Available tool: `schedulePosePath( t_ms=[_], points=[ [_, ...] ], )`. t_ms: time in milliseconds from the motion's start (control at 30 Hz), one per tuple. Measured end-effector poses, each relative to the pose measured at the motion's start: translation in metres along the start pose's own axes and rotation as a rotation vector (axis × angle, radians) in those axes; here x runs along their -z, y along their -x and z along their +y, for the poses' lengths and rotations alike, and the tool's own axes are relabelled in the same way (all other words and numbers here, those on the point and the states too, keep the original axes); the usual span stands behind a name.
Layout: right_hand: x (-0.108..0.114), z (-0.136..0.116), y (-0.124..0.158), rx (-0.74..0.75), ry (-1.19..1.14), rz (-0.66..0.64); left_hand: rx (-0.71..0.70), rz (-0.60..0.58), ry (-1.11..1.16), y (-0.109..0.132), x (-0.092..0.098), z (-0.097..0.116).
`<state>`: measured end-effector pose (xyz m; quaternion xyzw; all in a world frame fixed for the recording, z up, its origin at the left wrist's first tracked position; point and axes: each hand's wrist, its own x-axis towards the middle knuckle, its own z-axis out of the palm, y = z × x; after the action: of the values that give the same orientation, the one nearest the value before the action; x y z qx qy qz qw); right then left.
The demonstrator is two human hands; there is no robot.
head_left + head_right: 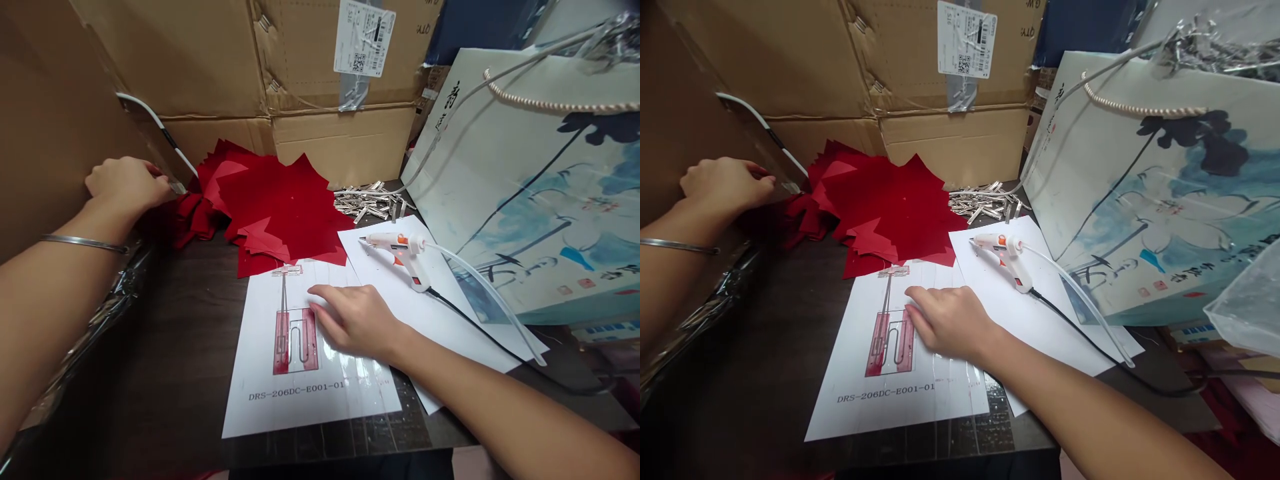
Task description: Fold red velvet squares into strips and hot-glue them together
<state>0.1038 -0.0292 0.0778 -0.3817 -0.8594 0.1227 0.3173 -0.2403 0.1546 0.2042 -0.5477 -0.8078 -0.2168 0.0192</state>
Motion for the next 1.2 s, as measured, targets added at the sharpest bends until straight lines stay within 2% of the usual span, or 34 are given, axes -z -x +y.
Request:
schedulePosePath(
  t_ms=[100, 200, 233, 267, 367, 467, 567, 700, 967, 1067, 1200],
  points=[
    [0.003, -0.001, 0.001, -0.001, -0.001, -0.036, -0.024, 0.047, 0.003, 0.008, 0.008, 0.006],
    [0.005, -0.002, 0.002, -0.011, -0.006, -0.077, -0.230, 0.119, 0.051, 0.033, 0.006, 0.017],
    [0.006, -0.002, 0.003, -0.018, -0.010, -0.086, -0.277, 0.162, 0.081, 0.045, 0.002, 0.023],
    [0.006, -0.003, 0.003, -0.028, -0.014, -0.090, -0.348, 0.149, 0.131, 0.059, -0.005, 0.029],
    [0.007, -0.005, 0.006, -0.053, -0.016, -0.099, -0.572, -0.019, 0.328, 0.105, -0.035, 0.053],
    [0.009, -0.008, 0.010, -0.057, -0.015, -0.115, -0.655, -0.175, 0.370, 0.144, -0.067, 0.075],
    [0.010, -0.011, 0.013, -0.061, -0.038, -0.124, -0.713, -0.250, 0.342, 0.165, -0.086, 0.088],
    [0.012, -0.012, 0.015, -0.096, -0.059, -0.123, -0.686, -0.366, 0.297, 0.171, -0.094, 0.088],
    [0.012, -0.012, 0.012, -0.131, -0.080, -0.136, -0.759, -0.352, 0.336, 0.174, -0.101, 0.075],
    [0.012, -0.011, 0.010, -0.227, -0.087, -0.091, -0.774, -0.333, 0.353, 0.176, -0.102, 0.074],
    [0.011, -0.005, 0.004, -0.457, -0.180, 0.003, -0.731, -0.251, 0.397, 0.177, -0.093, 0.077]
  ],
)
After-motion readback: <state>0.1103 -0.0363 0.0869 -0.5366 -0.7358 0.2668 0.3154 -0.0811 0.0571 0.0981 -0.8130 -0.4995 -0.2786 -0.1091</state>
